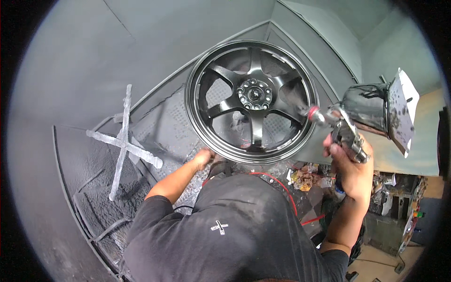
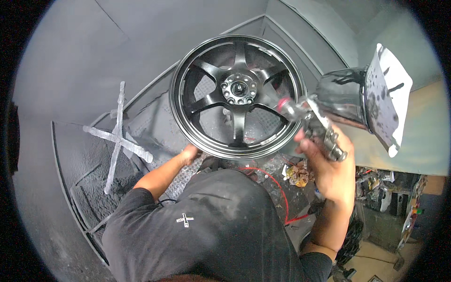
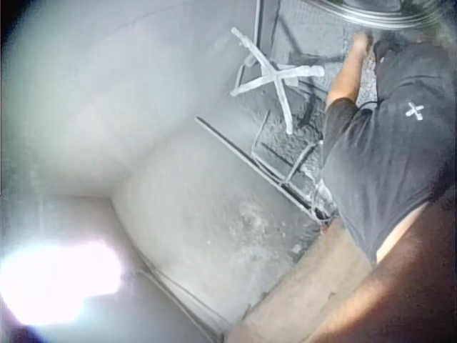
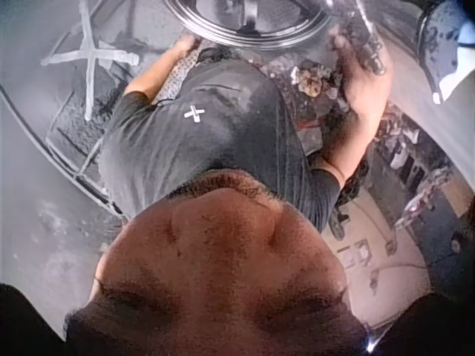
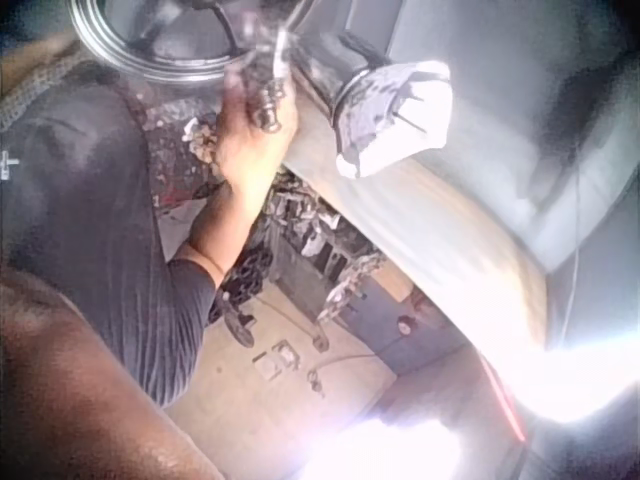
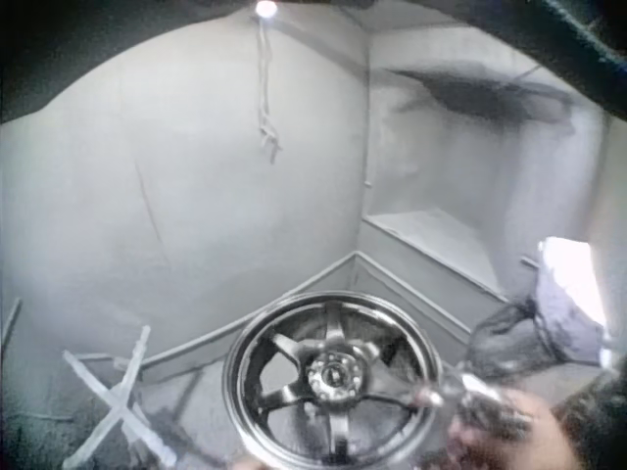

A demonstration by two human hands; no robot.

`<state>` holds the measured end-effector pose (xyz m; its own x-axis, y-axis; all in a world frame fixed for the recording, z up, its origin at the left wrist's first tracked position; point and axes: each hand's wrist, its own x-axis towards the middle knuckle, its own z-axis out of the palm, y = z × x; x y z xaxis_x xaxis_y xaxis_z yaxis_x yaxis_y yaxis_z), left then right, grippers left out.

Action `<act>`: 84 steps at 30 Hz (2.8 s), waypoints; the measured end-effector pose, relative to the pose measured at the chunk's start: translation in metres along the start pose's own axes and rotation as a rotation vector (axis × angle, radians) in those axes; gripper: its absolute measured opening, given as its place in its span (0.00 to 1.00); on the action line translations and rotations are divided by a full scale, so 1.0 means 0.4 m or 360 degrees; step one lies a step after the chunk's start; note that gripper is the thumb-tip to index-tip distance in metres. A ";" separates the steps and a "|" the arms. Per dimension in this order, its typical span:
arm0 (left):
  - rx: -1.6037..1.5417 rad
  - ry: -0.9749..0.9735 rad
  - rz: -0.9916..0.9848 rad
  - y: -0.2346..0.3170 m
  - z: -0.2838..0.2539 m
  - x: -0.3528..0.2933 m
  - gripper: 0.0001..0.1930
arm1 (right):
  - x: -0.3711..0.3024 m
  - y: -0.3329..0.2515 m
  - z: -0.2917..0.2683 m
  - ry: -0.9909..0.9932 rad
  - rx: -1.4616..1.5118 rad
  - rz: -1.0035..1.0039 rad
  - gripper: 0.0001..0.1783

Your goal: The person wipes a car rim with a cloth, adjusts it on a stand, and then sprays it with paint using a spray gun.

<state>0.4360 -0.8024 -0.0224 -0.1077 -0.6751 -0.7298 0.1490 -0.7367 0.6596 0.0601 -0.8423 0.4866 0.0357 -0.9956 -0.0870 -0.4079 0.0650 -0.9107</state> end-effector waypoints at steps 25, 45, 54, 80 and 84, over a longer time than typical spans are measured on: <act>0.0058 -0.0206 -0.0256 0.037 0.169 -0.105 0.09 | 0.018 0.034 0.010 0.0234 -0.0300 -0.0236 0.13; -0.0175 -0.0126 -0.0217 0.045 0.180 -0.138 0.06 | 0.036 0.021 0.043 -0.0035 0.0028 -0.0040 0.26; -0.0281 -0.0059 -0.0256 0.044 0.178 -0.111 0.05 | 0.038 0.045 0.012 0.0011 0.0054 -0.0103 0.21; -0.0358 0.0628 0.0247 0.129 0.043 0.020 0.11 | 0.068 0.016 0.008 -0.0169 0.0168 -0.0009 0.21; -0.0453 0.0618 0.0652 0.210 -0.140 0.201 0.11 | 0.116 -0.018 0.013 -0.0119 0.0044 -0.0030 0.22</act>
<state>0.4951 -0.9166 -0.0358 0.3703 -0.7978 -0.4758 0.3643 -0.3465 0.8644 0.0696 -0.8885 0.4870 0.1118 -0.9888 -0.0987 -0.3814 0.0490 -0.9231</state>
